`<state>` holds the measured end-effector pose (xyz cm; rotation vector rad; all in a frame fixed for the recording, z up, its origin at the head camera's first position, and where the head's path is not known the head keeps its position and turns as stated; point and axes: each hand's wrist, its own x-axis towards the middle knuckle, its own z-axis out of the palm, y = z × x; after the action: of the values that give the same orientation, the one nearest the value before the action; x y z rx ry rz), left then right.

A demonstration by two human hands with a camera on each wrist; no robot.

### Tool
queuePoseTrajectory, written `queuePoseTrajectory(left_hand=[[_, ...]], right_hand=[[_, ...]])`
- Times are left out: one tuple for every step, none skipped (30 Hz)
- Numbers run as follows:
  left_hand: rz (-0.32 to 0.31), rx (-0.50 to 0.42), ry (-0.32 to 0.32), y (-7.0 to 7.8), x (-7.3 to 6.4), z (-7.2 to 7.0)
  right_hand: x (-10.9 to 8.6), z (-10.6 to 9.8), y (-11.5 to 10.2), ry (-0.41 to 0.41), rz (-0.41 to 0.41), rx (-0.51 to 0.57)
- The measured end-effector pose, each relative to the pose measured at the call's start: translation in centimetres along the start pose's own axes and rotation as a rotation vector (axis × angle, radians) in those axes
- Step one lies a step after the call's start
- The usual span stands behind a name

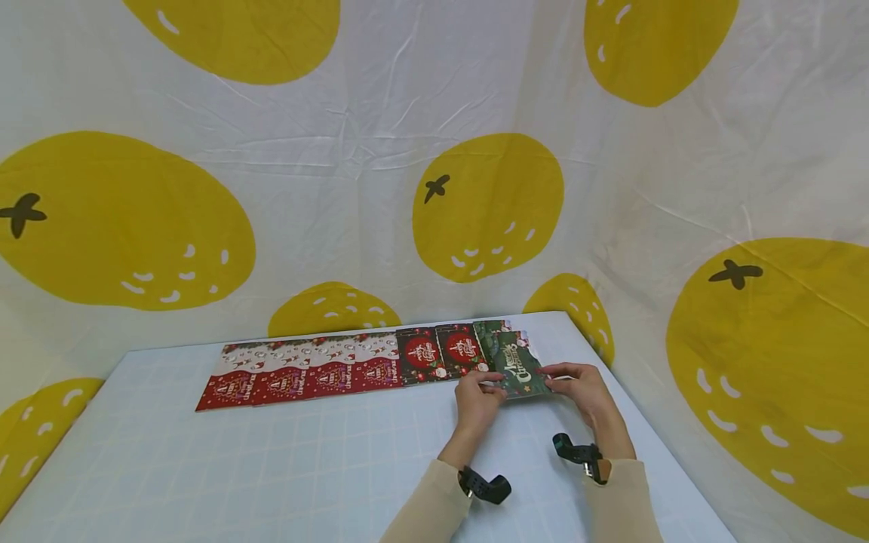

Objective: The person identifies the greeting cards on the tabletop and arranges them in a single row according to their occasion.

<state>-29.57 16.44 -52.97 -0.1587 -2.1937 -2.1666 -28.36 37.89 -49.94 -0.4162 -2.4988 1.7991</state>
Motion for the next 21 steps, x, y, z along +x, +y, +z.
queuePoseTrajectory(left_hand=[[0.004,0.006,0.005,0.0,0.0,0.0],[0.010,0.007,0.010,0.0,0.0,0.0],[0.015,0.008,0.013,-0.1,0.0,0.1],[0.020,0.009,0.016,-0.1,0.0,0.2],[0.026,0.009,0.019,-0.2,0.0,0.4],[0.031,0.010,0.022,-0.3,0.0,0.6],[0.033,0.009,0.022,-0.4,0.0,0.7],[0.041,0.007,0.023,-0.5,0.0,0.8],[0.043,0.006,0.024,-0.5,0.0,1.0],[0.045,0.007,0.024,-0.5,0.0,1.0],[0.049,0.006,0.022,-0.6,0.0,1.1],[0.054,0.012,0.017,-0.6,0.0,1.2],[0.055,0.016,0.012,-0.6,0.0,1.2],[0.058,0.021,0.008,-0.6,0.1,1.3],[0.060,0.026,0.000,-0.6,0.1,1.4],[0.066,0.032,-0.007,-0.6,0.2,1.5],[0.070,0.040,-0.015,-0.5,0.2,1.6],[0.072,0.044,-0.022,-0.3,0.3,1.7],[0.071,0.046,-0.030,-0.2,0.4,1.9],[0.072,0.045,-0.038,-0.1,0.5,2.0],[0.072,0.044,-0.047,0.1,0.5,2.1]], right_hand=[[0.0,0.0,0.0,0.002,-0.003,-0.010],[0.0,0.0,0.0,0.005,-0.005,-0.017],[-0.1,0.0,-0.1,0.008,-0.006,-0.026],[-0.3,-0.1,-0.3,0.010,-0.009,-0.035],[-0.4,-0.1,-0.3,0.018,-0.010,-0.042],[-0.4,-0.2,-0.4,0.027,-0.010,-0.047],[-0.5,-0.3,-0.5,0.037,-0.009,-0.054],[-0.5,-0.3,-0.5,0.047,-0.007,-0.057],[-0.5,-0.3,-0.6,0.057,-0.006,-0.064],[-0.5,-0.3,-0.5,0.069,-0.003,-0.065],[-0.4,-0.3,-0.4,0.084,0.003,-0.068],[-0.3,-0.2,-0.3,0.098,0.008,-0.075],[-0.3,-0.2,-0.3,0.109,0.013,-0.083],[-0.2,-0.2,-0.3,0.122,0.017,-0.092],[-0.2,-0.2,-0.3,0.134,0.016,-0.099],[-0.1,-0.2,-0.3,0.144,0.015,-0.107],[-0.1,-0.3,-0.3,0.153,0.008,-0.117],[0.0,-0.3,-0.4,0.163,0.002,-0.122],[0.1,-0.4,-0.5,0.168,-0.002,-0.123],[0.2,-0.4,-0.6,0.178,-0.002,-0.121],[0.4,-0.5,-0.7,0.185,-0.008,-0.120]])
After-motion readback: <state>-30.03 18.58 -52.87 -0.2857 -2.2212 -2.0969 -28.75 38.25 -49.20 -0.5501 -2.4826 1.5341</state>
